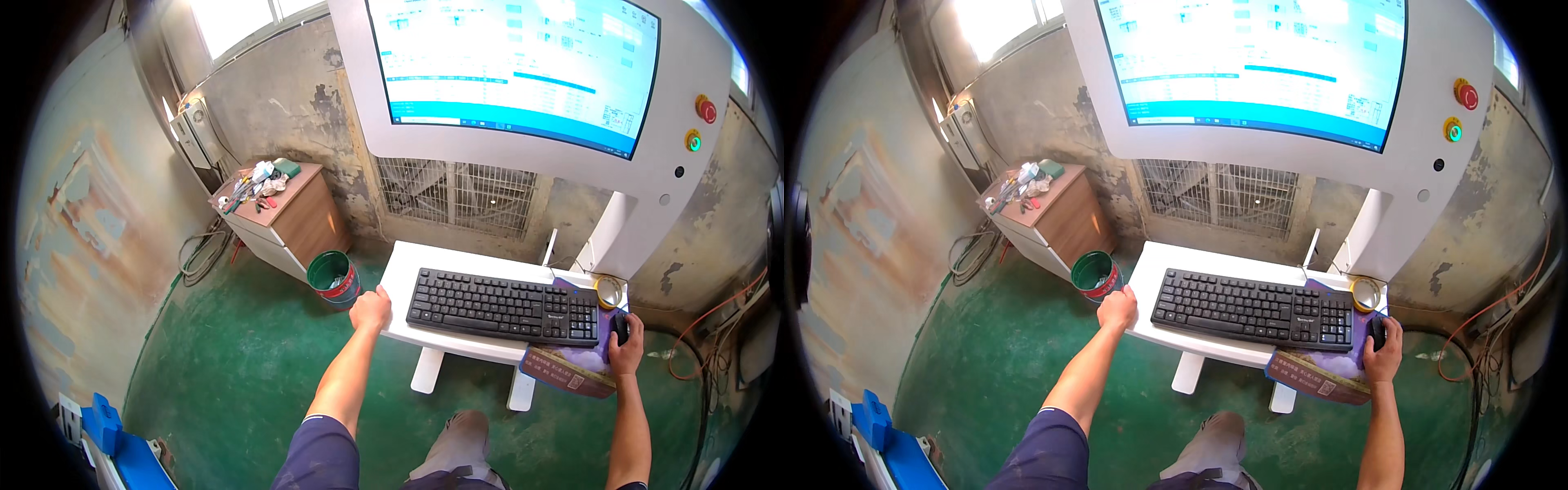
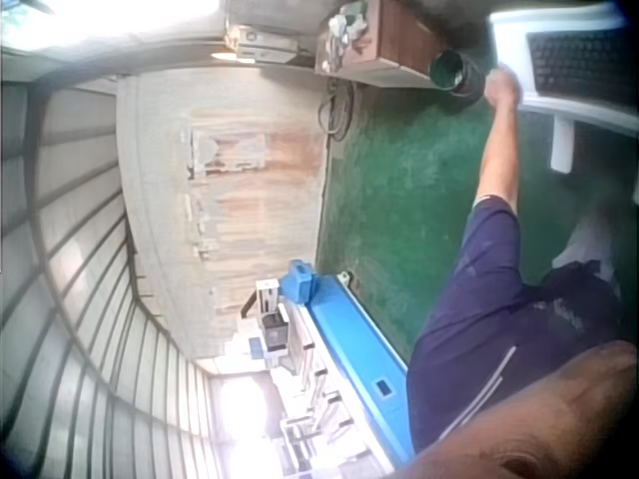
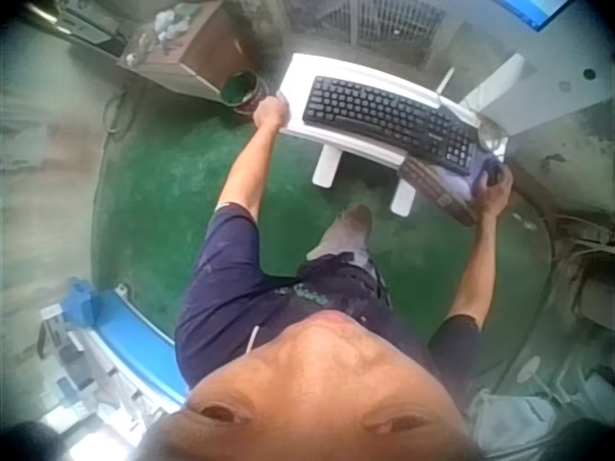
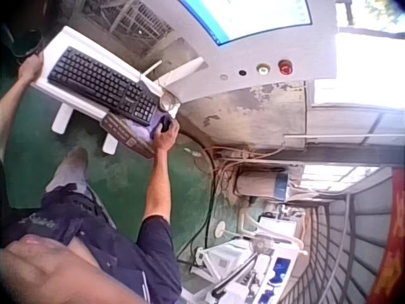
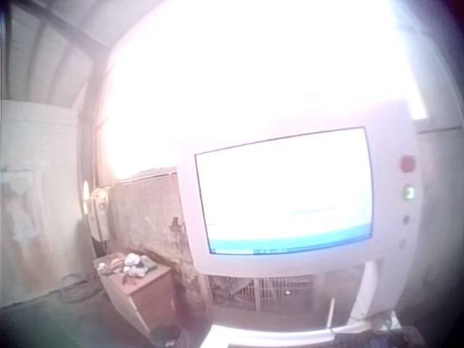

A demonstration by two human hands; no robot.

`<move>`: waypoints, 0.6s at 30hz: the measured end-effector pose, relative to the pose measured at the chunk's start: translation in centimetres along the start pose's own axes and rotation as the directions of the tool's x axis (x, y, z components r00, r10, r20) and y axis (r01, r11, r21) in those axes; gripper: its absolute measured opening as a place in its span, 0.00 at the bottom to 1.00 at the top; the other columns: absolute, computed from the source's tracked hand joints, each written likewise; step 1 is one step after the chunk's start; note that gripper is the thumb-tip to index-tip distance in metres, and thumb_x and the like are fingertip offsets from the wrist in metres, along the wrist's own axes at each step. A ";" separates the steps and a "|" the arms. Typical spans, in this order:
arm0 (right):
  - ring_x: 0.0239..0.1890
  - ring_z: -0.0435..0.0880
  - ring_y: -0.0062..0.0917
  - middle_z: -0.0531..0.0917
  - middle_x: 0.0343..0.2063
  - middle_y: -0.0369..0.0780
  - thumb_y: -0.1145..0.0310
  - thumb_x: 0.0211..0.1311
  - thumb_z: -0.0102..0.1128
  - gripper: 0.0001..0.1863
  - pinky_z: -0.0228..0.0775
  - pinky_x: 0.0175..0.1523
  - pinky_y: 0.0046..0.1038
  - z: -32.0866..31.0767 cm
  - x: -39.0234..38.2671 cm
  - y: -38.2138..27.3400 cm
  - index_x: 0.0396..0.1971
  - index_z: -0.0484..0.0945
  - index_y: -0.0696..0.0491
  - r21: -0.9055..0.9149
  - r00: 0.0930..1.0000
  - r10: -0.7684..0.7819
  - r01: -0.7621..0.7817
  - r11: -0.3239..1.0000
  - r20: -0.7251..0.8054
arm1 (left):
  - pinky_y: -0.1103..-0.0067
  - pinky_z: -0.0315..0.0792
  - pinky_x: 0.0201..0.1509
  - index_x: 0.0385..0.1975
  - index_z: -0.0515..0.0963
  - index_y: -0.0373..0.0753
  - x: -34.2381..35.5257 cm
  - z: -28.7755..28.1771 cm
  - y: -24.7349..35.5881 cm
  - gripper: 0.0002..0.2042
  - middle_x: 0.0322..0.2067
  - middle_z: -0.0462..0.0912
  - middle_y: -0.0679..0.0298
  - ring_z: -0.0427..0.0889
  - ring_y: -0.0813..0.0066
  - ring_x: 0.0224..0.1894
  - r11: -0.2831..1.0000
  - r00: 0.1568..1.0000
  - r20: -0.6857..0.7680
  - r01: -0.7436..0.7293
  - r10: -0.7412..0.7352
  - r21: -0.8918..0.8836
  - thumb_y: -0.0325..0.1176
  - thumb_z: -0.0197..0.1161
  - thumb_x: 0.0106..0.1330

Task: The person operates a CNC machine using a computer interface with a keyboard and mouse, then walks through the workshop to inspect the machinery and returns to the control station.

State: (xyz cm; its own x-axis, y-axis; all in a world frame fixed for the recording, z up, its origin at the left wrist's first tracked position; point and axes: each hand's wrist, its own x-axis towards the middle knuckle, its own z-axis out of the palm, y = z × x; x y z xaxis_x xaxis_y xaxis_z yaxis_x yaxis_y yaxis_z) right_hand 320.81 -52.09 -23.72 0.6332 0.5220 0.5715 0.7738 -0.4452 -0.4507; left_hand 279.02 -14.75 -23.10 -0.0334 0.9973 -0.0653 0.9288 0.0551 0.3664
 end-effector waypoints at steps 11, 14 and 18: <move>0.55 0.73 0.40 0.74 0.51 0.45 0.77 0.47 0.60 0.24 0.65 0.61 0.33 0.1 -0.2 0.2 0.49 0.75 0.54 -0.012 0.999 -0.031 0.031 0.999 0.007 | 0.62 0.72 0.52 0.36 0.83 0.33 0.0 0.1 0.0 0.28 0.38 0.83 0.45 0.81 0.49 0.44 1.000 1.000 0.003 0.011 -0.011 -0.001 0.51 0.38 0.69; 0.53 0.74 0.41 0.74 0.50 0.45 0.77 0.47 0.60 0.25 0.65 0.60 0.33 -0.1 0.0 -0.6 0.50 0.71 0.55 0.011 0.999 -0.025 0.025 1.000 -0.030 | 0.62 0.72 0.52 0.36 0.82 0.33 0.0 0.0 0.0 0.28 0.38 0.83 0.45 0.81 0.49 0.45 1.000 1.000 0.008 0.015 -0.015 0.000 0.51 0.38 0.69; 0.52 0.73 0.42 0.74 0.49 0.46 0.78 0.46 0.60 0.25 0.65 0.59 0.34 0.1 -0.1 -0.1 0.48 0.68 0.55 0.026 1.000 0.010 -0.009 1.000 -0.027 | 0.62 0.72 0.52 0.36 0.82 0.33 0.1 0.1 -0.1 0.29 0.38 0.83 0.45 0.81 0.49 0.45 1.000 1.000 0.006 0.014 -0.014 0.000 0.51 0.38 0.69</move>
State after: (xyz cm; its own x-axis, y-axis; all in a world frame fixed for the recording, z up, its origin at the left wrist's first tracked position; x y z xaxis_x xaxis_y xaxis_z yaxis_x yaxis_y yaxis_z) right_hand 320.66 -52.01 -23.76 0.6400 0.4978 0.5852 0.7682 -0.4307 -0.4738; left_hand 278.98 -14.67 -23.27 -0.0442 0.9961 -0.0763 0.9282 0.0692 0.3655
